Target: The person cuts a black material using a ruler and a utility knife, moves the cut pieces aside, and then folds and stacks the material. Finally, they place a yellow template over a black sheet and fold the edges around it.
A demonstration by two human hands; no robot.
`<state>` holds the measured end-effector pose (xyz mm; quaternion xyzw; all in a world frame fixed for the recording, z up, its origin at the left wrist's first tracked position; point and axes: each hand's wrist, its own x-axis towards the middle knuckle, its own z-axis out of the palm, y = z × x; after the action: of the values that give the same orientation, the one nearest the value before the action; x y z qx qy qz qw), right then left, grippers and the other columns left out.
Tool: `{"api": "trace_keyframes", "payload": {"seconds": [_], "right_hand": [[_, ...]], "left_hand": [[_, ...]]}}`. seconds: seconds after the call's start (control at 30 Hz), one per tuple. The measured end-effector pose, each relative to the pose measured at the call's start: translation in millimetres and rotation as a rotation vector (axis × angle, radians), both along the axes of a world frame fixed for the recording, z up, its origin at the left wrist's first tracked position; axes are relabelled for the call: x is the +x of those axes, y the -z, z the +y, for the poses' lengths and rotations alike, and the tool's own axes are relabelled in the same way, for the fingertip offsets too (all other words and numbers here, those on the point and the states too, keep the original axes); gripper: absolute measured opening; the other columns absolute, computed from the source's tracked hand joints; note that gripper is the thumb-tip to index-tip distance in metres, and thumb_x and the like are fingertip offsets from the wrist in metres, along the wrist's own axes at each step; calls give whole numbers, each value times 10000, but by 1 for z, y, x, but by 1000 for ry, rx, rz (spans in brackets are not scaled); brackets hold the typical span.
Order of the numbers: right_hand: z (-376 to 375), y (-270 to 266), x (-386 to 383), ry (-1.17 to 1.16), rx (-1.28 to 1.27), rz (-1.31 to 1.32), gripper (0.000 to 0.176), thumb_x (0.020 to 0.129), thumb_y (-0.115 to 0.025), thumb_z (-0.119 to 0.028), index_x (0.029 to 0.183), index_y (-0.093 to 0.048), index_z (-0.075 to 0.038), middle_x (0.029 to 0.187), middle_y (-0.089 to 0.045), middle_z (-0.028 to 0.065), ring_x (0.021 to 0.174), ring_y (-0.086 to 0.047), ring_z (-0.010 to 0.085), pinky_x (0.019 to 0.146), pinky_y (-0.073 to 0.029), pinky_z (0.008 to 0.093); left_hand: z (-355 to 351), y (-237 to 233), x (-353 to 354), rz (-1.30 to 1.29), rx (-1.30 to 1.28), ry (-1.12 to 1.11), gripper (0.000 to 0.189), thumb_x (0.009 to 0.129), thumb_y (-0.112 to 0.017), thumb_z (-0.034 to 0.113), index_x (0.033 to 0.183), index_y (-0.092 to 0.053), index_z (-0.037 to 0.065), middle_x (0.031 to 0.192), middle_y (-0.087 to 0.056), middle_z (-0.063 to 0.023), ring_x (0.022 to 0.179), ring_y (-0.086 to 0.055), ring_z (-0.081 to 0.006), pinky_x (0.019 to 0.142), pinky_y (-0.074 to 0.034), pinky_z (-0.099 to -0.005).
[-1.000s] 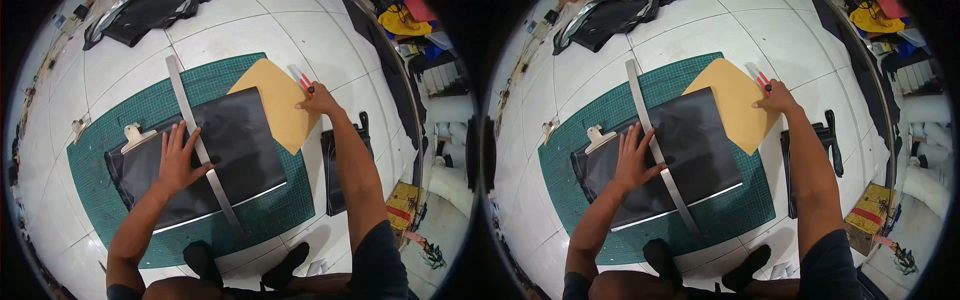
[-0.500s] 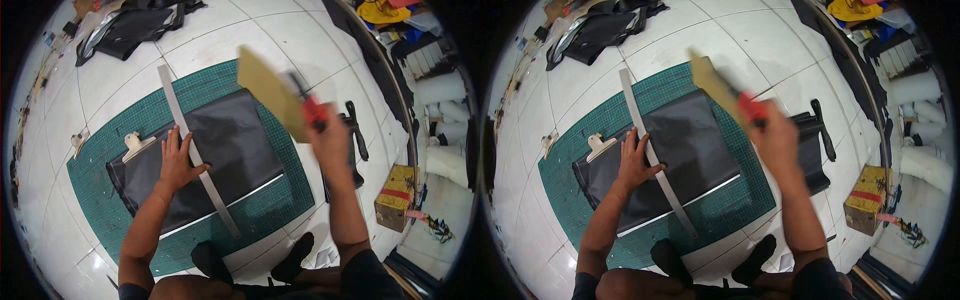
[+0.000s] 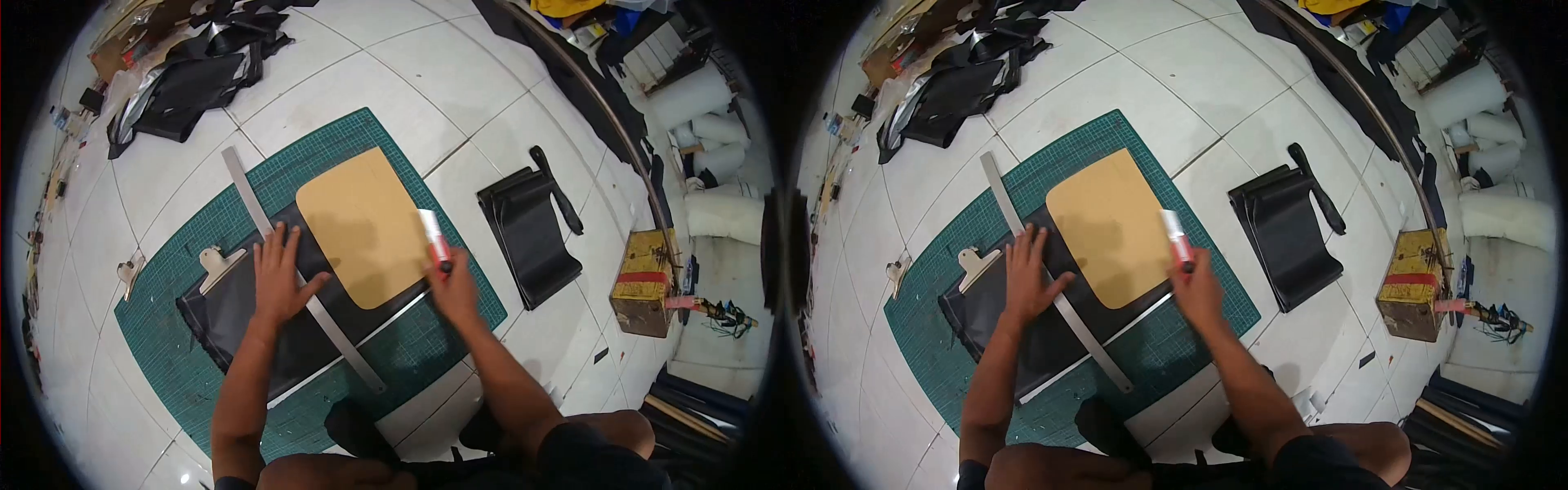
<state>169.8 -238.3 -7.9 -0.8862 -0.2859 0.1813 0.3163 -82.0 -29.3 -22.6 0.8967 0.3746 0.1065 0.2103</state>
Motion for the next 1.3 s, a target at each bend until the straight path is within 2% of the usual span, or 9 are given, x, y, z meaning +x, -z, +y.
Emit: {"api": "trace_keyframes", "payload": {"seconds": [0.13,0.37,0.47,0.53,0.7,0.8,1.1,1.2,1.3], "right_hand": [[-53,23,61,37,-147,-286,367,959,-701,-324,1138,-611,-16,997,-695,178,872,-692,368,735,-511,498],[-67,31,67,81,-147,-710,470,921,-730,-329,1275,-623,-39,1135,-632,203,1068,-609,381,907,-465,484],[-33,10,46,82,95,-358,459,894,-756,-303,1246,-641,-32,1154,-633,188,1062,-614,374,906,-468,488],[-7,14,28,-88,155,-170,463,864,-785,-278,1227,-651,-25,1139,-634,170,1045,-618,370,901,-471,485],[45,43,35,-227,145,-280,533,822,-829,-330,1254,-653,-73,1049,-639,139,1062,-642,347,894,-517,457],[64,29,52,-270,-118,63,541,802,-845,-299,1267,-651,-99,1103,-639,135,1077,-637,336,916,-516,456],[83,39,97,-735,4,-16,517,768,-848,-225,1245,-689,-104,979,-687,116,987,-669,305,870,-537,439],[90,25,106,-776,-119,100,484,751,-839,-203,1196,-711,-64,1062,-726,157,1056,-680,347,925,-541,460],[90,21,103,-764,-105,65,447,762,-825,-185,1177,-725,-55,1013,-744,159,1008,-704,331,909,-551,453]], "left_hand": [[-6,20,20,197,66,55,1039,775,-784,626,1561,-384,76,1664,-253,-220,1556,-196,-412,1236,-125,-634],[-24,3,6,239,-67,9,1036,699,-891,516,1501,-426,53,1660,-279,-203,1554,-225,-383,1238,-139,-626],[-26,11,2,220,-28,16,1042,698,-880,541,1494,-427,46,1657,-293,-193,1551,-234,-384,1238,-145,-624],[-25,11,3,247,-25,26,1062,695,-856,598,1491,-431,36,1652,-308,-184,1549,-238,-389,1225,-159,-645],[-22,3,13,308,-38,12,1083,689,-841,638,1490,-430,36,1654,-309,-166,1547,-237,-390,1212,-188,-662],[-22,10,10,292,4,41,1089,676,-845,652,1481,-438,43,1646,-318,-163,1542,-246,-393,1208,-193,-667],[-23,9,12,298,45,74,1126,659,-877,612,1527,-400,76,1615,-361,-174,1516,-280,-428,1201,-210,-654],[-22,17,8,267,64,85,1164,649,-860,659,1551,-381,100,1621,-347,-154,1517,-275,-434,1190,-206,-692],[-22,19,9,292,71,81,1160,652,-860,656,1556,-382,108,1627,-343,-149,1521,-265,-438,1188,-202,-698]]}}
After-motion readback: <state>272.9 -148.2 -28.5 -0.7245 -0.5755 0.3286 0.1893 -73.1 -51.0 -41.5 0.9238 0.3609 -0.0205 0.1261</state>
